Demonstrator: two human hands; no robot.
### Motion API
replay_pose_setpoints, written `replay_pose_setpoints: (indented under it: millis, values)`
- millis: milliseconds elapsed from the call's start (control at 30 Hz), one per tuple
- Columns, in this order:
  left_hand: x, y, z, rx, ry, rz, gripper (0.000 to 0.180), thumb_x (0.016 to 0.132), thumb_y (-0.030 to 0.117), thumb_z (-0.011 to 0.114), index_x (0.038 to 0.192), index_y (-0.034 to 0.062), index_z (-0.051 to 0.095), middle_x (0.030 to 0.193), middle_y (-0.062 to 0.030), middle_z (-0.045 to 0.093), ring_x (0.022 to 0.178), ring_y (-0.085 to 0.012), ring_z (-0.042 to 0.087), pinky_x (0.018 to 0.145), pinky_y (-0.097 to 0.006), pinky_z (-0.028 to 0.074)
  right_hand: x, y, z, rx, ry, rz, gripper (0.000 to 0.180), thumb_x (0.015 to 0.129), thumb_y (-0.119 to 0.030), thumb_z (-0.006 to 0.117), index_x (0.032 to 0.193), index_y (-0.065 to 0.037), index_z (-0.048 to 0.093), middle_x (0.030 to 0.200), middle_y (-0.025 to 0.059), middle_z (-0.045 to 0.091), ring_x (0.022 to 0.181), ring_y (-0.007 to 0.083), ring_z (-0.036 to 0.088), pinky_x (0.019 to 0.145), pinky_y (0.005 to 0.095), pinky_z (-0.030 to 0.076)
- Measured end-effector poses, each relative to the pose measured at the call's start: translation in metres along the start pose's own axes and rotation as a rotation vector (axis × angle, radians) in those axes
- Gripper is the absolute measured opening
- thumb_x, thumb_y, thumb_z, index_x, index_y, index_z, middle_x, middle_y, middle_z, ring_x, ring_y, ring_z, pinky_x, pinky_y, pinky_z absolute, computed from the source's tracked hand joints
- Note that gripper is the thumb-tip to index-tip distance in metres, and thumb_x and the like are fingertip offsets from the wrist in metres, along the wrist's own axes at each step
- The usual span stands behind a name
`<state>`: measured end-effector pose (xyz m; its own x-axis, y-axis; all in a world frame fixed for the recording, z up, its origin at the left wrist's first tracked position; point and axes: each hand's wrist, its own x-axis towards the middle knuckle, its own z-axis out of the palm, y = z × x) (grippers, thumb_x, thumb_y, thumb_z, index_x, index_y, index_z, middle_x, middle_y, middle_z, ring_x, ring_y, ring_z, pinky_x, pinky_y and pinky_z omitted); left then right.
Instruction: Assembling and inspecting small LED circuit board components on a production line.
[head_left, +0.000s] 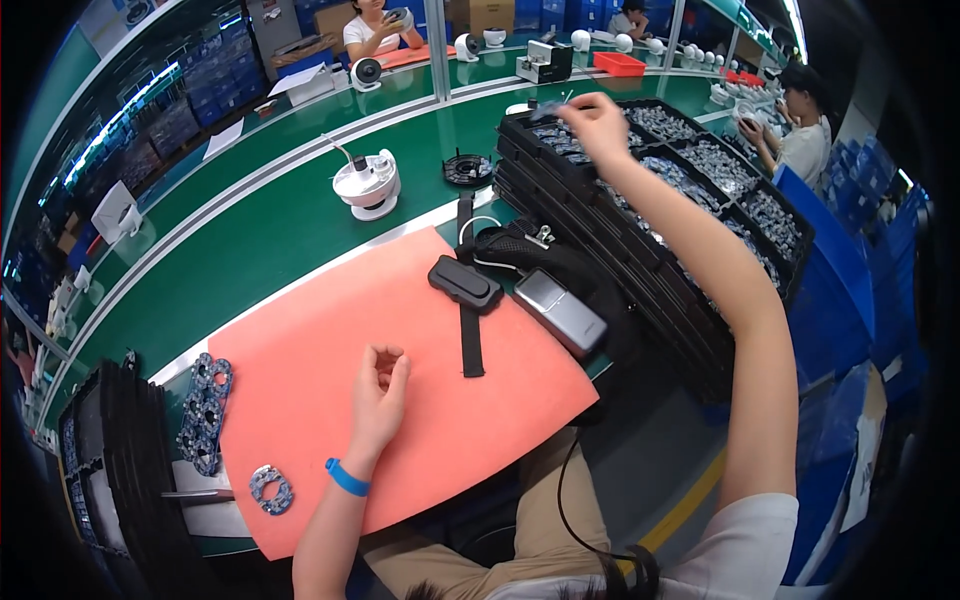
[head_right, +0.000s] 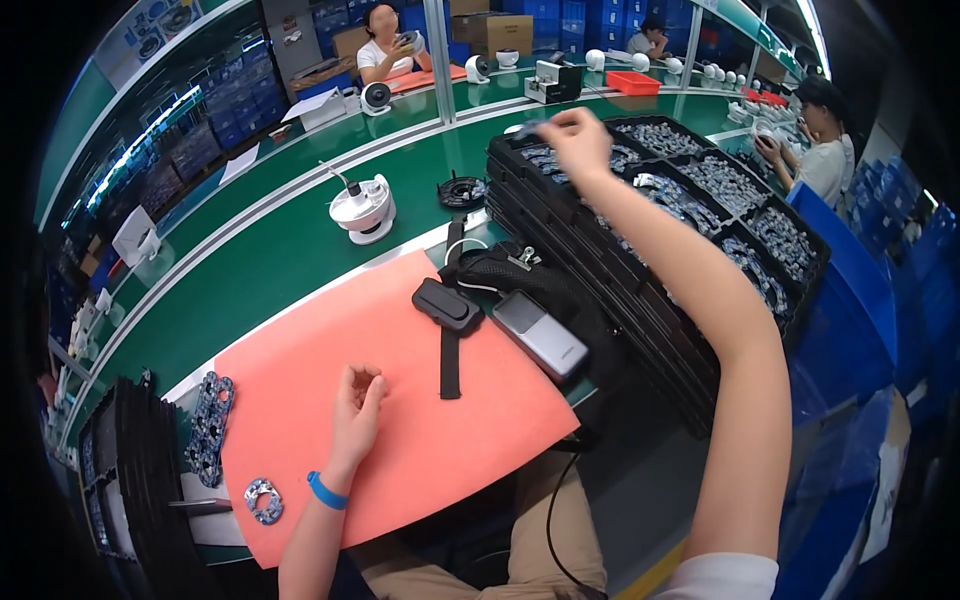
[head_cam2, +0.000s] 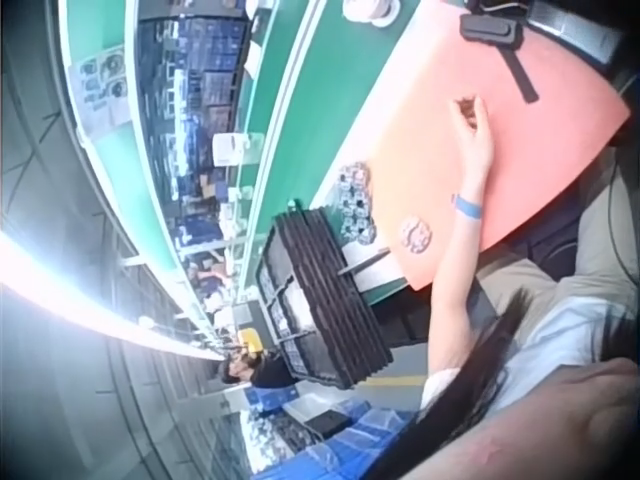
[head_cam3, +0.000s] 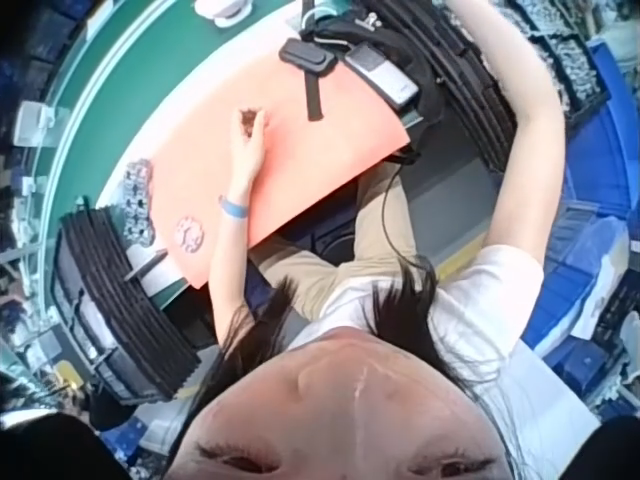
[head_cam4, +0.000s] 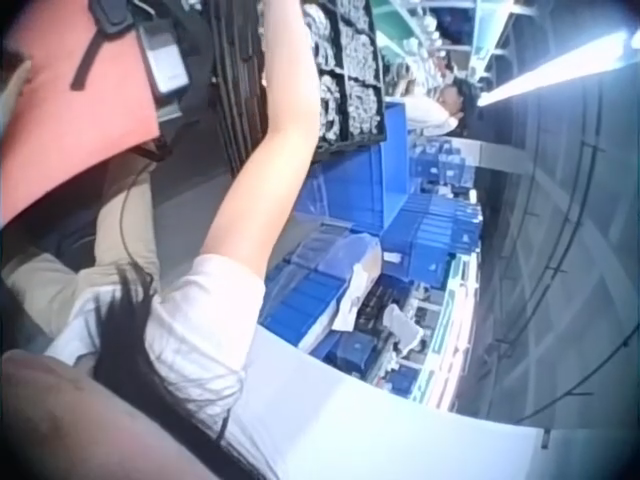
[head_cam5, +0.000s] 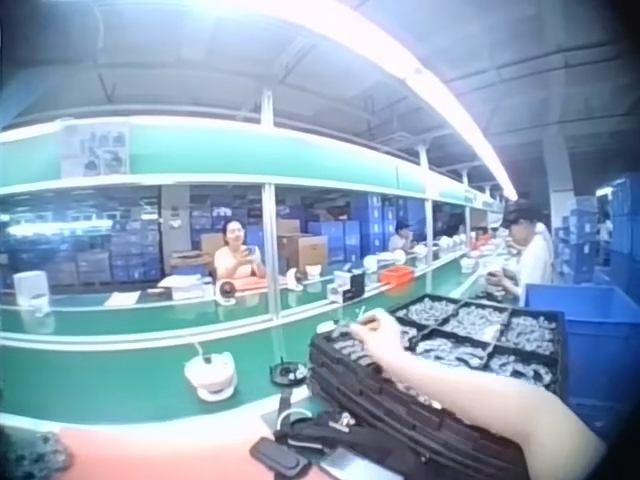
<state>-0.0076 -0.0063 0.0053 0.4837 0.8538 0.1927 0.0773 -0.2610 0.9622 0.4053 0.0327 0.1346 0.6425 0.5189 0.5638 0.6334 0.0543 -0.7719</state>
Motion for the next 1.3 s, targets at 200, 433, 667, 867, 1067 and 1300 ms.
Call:
replay_pose_setpoints:
  millis: [200, 433, 667, 867, 1067, 1300]
  values:
    - [0.002, -0.002, 0.003, 0.017, -0.003, -0.032, 0.009, 0.090, 0.004, 0.048, 0.098, 0.0055, 0.043, 0.088, -0.0013, 0.049, 0.077, -0.0074, 0.052, 0.065, -0.020, 0.041, 0.072, 0.074, -0.066, -0.282, 0.235, 0.222, 0.021, 0.073, -0.019, 0.073, 0.087, -0.009, 0.061, 0.075, 0.0062, 0.067, 0.065, 0.0138, 0.066, 0.065, 0.0271, 0.050]
    - [0.001, 0.002, -0.001, -0.031, 0.030, -0.099, 0.016, 0.085, -0.002, 0.047, 0.099, 0.0057, 0.042, 0.089, -0.0018, 0.049, 0.077, -0.0079, 0.052, 0.064, -0.020, 0.041, 0.103, 0.100, -0.057, -0.388, 0.142, 0.333, 0.014, 0.073, -0.019, 0.072, 0.080, -0.009, 0.068, 0.074, 0.0023, 0.068, 0.064, 0.0096, 0.065, 0.066, 0.0236, 0.050]
    - [0.005, -0.004, 0.002, -0.097, 0.022, -0.107, 0.021, 0.082, -0.005, 0.044, 0.100, 0.0056, 0.041, 0.091, -0.0036, 0.049, 0.078, -0.0093, 0.052, 0.067, -0.020, 0.043, 0.127, 0.130, -0.067, -0.644, -0.002, 0.367, 0.019, 0.071, -0.019, 0.063, 0.087, -0.015, 0.073, 0.095, 0.0151, 0.067, 0.094, 0.0292, 0.063, 0.088, 0.0340, 0.047]
    - [0.002, 0.000, -0.001, -0.065, 0.004, -0.104, 0.020, 0.083, -0.005, 0.044, 0.100, 0.0049, 0.041, 0.093, -0.0044, 0.048, 0.080, -0.0102, 0.051, 0.069, -0.021, 0.043, 0.120, 0.133, -0.061, -0.775, -0.089, 0.190, 0.020, 0.073, -0.016, 0.057, 0.087, -0.016, 0.072, 0.096, 0.0150, 0.066, 0.095, 0.0306, 0.062, 0.088, 0.0370, 0.047]
    - [0.000, -0.007, -0.002, 0.092, -0.014, -0.072, 0.014, 0.083, -0.002, 0.047, 0.096, 0.0041, 0.046, 0.089, -0.0040, 0.051, 0.079, -0.0101, 0.052, 0.068, -0.022, 0.043, 0.108, 0.102, -0.036, -0.678, -0.052, -0.162, 0.018, 0.076, -0.018, 0.057, 0.086, -0.010, 0.069, 0.088, 0.0128, 0.067, 0.085, 0.0259, 0.064, 0.078, 0.0354, 0.049]
    - [0.012, -0.014, 0.004, 0.094, -0.031, 0.088, 0.011, 0.083, 0.004, 0.049, 0.094, 0.0034, 0.048, 0.082, -0.0055, 0.054, 0.073, -0.0111, 0.054, 0.063, -0.024, 0.044, 0.038, -0.018, 0.052, -0.191, -0.312, -0.512, 0.016, 0.080, -0.007, 0.054, 0.093, -0.002, 0.062, 0.090, 0.0072, 0.063, 0.079, 0.0158, 0.060, 0.075, 0.0287, 0.047]
